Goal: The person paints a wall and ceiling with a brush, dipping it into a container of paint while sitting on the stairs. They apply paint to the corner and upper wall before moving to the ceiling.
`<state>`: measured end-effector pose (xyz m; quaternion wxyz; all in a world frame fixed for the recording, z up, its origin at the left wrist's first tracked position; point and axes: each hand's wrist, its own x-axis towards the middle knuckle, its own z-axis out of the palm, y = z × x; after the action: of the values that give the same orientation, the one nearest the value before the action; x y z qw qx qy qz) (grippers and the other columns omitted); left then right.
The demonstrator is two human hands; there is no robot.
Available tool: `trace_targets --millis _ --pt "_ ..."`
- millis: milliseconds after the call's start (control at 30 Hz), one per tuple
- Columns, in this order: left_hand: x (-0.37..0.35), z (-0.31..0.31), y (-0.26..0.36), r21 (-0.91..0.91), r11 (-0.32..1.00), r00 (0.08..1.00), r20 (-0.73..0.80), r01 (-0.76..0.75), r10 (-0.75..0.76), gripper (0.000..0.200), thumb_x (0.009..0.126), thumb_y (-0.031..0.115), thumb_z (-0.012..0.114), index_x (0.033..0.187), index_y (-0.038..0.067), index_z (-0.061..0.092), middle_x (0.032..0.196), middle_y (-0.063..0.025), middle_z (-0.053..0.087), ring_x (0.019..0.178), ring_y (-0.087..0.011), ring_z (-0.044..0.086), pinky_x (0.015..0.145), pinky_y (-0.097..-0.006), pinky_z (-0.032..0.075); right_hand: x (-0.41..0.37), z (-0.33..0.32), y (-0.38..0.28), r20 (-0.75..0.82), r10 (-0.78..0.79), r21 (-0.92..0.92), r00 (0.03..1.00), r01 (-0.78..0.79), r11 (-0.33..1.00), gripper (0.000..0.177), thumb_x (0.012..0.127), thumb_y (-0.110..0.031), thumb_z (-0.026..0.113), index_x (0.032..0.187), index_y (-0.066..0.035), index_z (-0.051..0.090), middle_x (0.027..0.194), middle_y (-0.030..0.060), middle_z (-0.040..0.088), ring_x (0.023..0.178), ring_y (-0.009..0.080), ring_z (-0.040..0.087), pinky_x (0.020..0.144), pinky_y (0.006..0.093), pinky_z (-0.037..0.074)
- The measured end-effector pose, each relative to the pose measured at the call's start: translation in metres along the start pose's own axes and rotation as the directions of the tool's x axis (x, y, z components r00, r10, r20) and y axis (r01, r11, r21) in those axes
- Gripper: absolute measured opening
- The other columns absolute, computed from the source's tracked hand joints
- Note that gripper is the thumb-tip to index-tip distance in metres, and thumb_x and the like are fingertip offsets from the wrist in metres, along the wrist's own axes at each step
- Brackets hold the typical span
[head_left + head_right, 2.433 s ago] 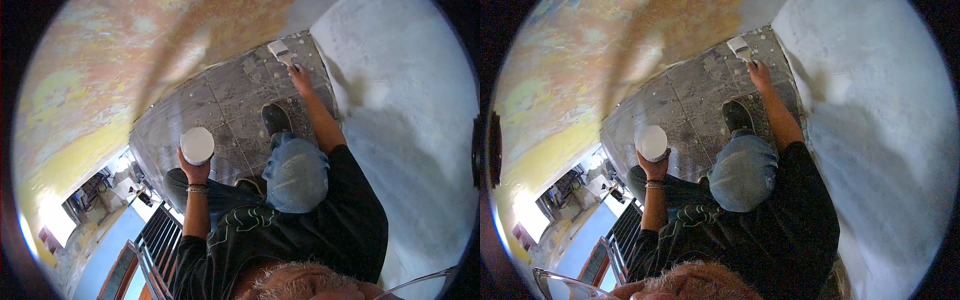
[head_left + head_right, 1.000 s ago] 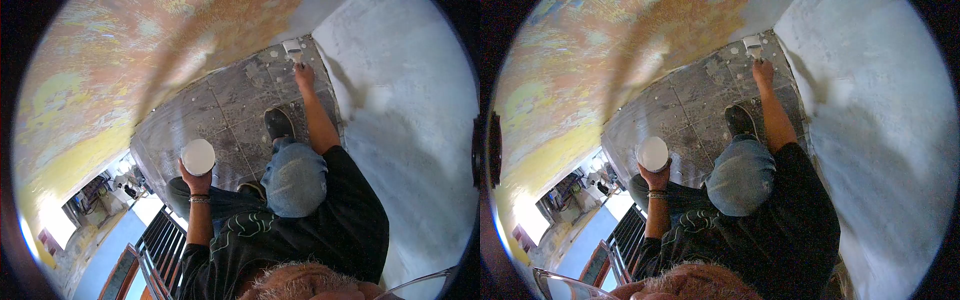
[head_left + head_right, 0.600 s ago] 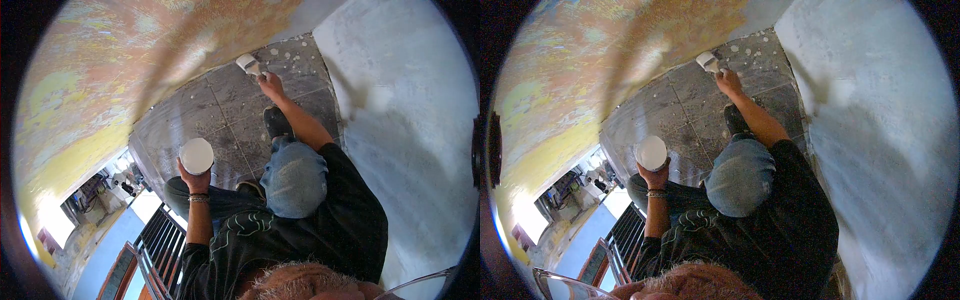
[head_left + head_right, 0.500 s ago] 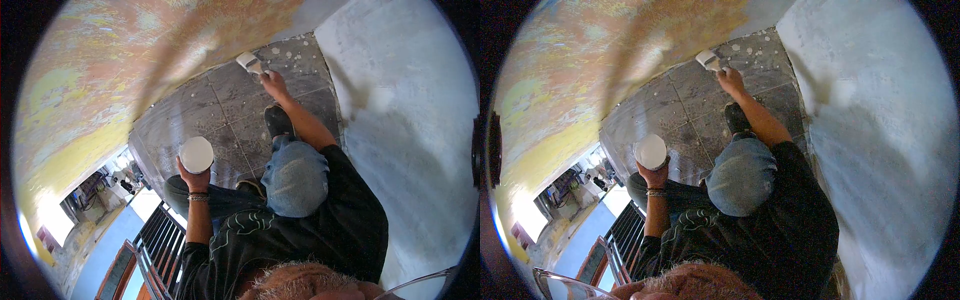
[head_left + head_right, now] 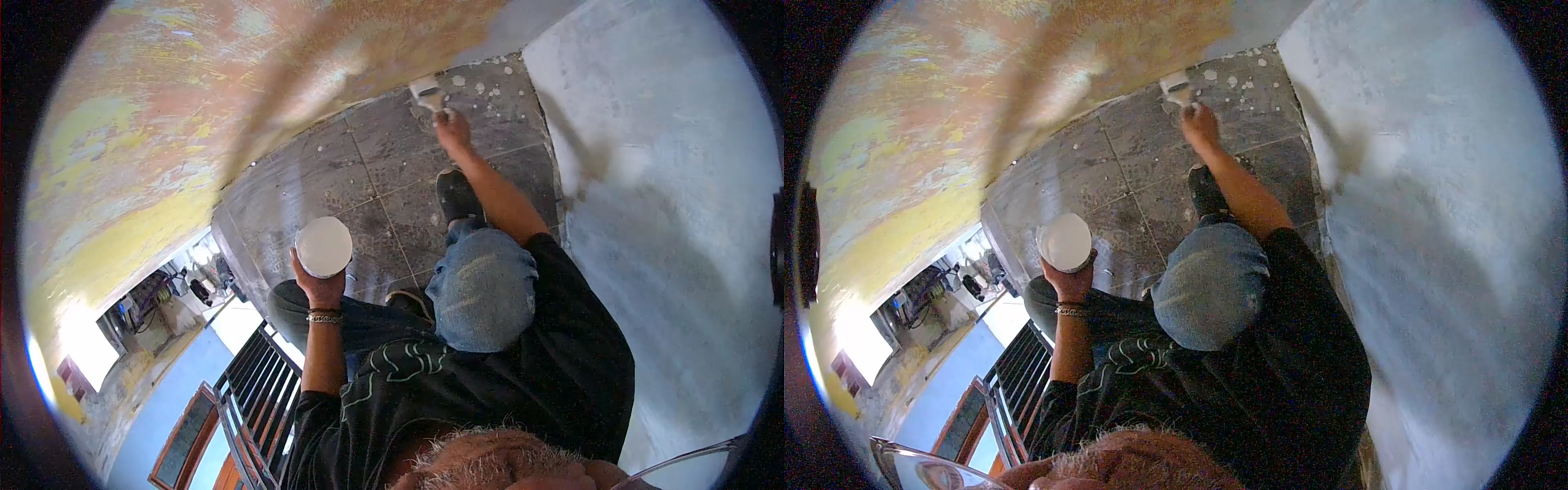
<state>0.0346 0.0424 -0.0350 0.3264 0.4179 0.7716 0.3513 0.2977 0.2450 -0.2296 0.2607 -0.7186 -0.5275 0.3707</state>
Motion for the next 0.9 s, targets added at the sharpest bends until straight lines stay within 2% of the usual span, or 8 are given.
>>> trace_targets --millis 167,233,367,433,500,567,633,900 --pt "0.002 -0.008 0.002 0.073 0.994 0.997 0.004 -0.08 0.08 0.072 0.053 0.015 0.078 0.112 0.006 0.038 0.11 -0.0111 0.048 0.1 -0.0217 0.049 0.086 -0.0343 0.04 -0.016 0.019 -0.034 0.152 -0.077 -0.009 0.985 0.079 0.997 0.037 0.08 -0.03 0.044 0.091 0.004 0.054 0.091 0.0255 0.054 0.086 0.0411 0.051 0.075 0.046 0.04" --pt "0.005 -0.015 -0.003 -0.89 -0.015 0.804 0.42 0.456 -0.422 0.065 0.06 0.015 0.073 0.113 0.009 0.038 0.112 -0.0116 0.047 0.104 -0.0222 0.046 0.087 -0.036 0.039 -0.011 0.015 -0.03 0.105 -0.093 -0.004 0.99 0.094 0.996 0.036 0.08 -0.029 0.044 0.09 0.003 0.055 0.088 0.0254 0.055 0.085 0.0405 0.052 0.073 0.0464 0.04" --pt "0.0 -0.014 -0.002 -0.89 -0.009 0.815 0.42 0.455 -0.398 0.062 0.064 0.015 0.07 0.115 0.012 0.036 0.114 -0.0112 0.046 0.106 -0.0229 0.044 0.087 -0.0378 0.039 0.02 -0.023 0.021 -0.029 0.061 0.169 0.998 -0.056 0.984 0.029 0.078 -0.025 0.053 0.078 0.004 0.056 0.064 0.0131 0.056 0.057 0.0228 0.053 0.053 0.0349 0.039" --pt "-0.004 -0.008 -0.012 -0.402 0.888 0.974 0.098 0.225 -0.203 0.064 0.063 0.014 0.069 0.117 0.012 0.034 0.116 -0.0104 0.044 0.106 -0.0234 0.044 0.087 -0.0394 0.039 0.023 -0.041 0.02 0.007 0.187 0.322 0.982 -0.179 0.93 0.029 0.078 -0.025 0.054 0.078 0.004 0.056 0.063 0.0121 0.055 0.055 0.0211 0.051 0.051 0.0342 0.038" --pt "-0.006 -0.01 -0.012 -0.16 0.982 0.994 0.055 0.097 -0.09 0.065 0.063 0.012 0.069 0.118 0.012 0.033 0.117 -0.0102 0.043 0.106 -0.0236 0.044 0.087 -0.0395 0.039 0.02 -0.053 0.012 -0.179 0.308 0.323 0.934 -0.24 0.916 0.029 0.078 -0.023 0.054 0.078 0.006 0.055 0.064 0.0125 0.056 0.059 0.023 0.054 0.053 0.0354 0.039" --pt "-0.006 -0.008 -0.011 0.097 0.995 0.998 0.043 -0.039 0.034 0.066 0.062 0.01 0.069 0.118 0.012 0.033 0.118 -0.0099 0.042 0.106 -0.0237 0.043 0.087 -0.0395 0.039 0.012 -0.04 0.003 -0.189 0.288 0.241 0.939 -0.241 0.94 0.03 0.079 -0.025 0.053 0.078 0.005 0.054 0.067 0.0145 0.056 0.062 0.0255 0.055 0.055 0.0365 0.04" --pt "-0.007 -0.004 -0.01 -0.561 0.773 0.954 0.127 0.295 -0.271 0.062 0.067 0.021 0.065 0.119 0.012 0.033 0.119 -0.009 0.041 0.105 -0.0246 0.044 0.087 -0.0418 0.039 0.006 -0.001 0.013 -0.376 -0.163 -0.201 0.912 0.091 0.975 0.03 0.08 -0.026 0.051 0.081 0.004 0.054 0.07 0.0163 0.056 0.065 0.0288 0.056 0.057 0.0373 0.041" --pt "0.003 -0.02 -0.012 -0.876 0.243 0.849 0.278 0.416 -0.449 0.058 0.074 0.042 0.05 0.121 0.012 0.033 0.117 -0.0072 0.044 0.105 -0.0261 0.045 0.086 -0.0465 0.037 -0.023 0.022 -0.019 0.195 0.074 0.196 0.978 -0.112 0.974 0.038 0.079 -0.029 0.045 0.088 0.006 0.053 0.086 0.0243 0.055 0.081 0.0396 0.052 0.071 0.045 0.04"
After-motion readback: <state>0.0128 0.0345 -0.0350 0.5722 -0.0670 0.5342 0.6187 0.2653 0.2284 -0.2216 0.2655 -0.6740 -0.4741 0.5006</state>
